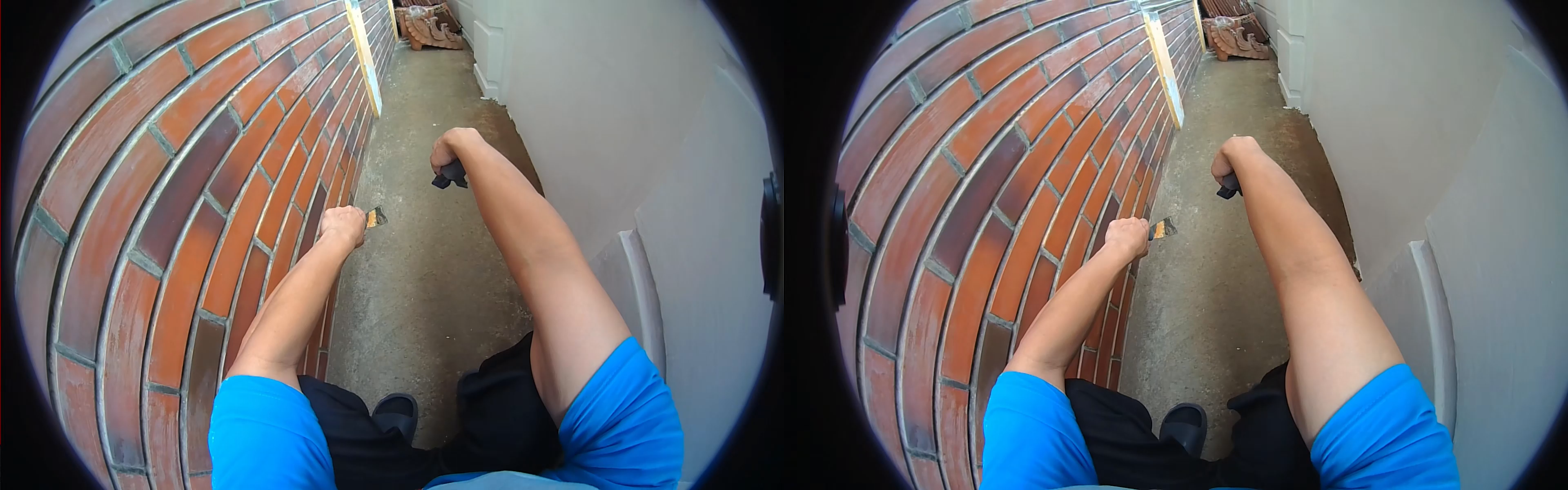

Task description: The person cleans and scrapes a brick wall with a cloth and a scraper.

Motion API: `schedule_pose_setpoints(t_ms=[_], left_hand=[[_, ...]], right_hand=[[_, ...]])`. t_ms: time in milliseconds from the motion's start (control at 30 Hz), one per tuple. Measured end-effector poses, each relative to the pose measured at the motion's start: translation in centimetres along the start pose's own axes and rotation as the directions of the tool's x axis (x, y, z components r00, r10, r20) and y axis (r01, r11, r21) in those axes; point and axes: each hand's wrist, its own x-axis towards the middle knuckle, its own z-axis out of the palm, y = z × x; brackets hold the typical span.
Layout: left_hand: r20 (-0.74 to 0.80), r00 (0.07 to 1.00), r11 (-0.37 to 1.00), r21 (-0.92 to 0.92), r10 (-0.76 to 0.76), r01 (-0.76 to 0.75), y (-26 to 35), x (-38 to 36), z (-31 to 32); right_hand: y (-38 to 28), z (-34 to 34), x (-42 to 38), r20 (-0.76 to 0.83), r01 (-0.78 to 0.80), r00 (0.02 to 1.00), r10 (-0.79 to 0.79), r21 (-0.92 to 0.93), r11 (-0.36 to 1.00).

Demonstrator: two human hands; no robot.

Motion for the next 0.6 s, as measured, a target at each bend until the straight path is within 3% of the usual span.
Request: schedule_pose_setpoints(t_ms=[600], left_hand=[[0.037,0.999,1.0,0.003,-0.025,0.025,-0.4,0.1,0.1]], right_hand=[[0.3,0.6,2.9,0.065,0.016,0.998,-0.012,-0.059,0.998]])
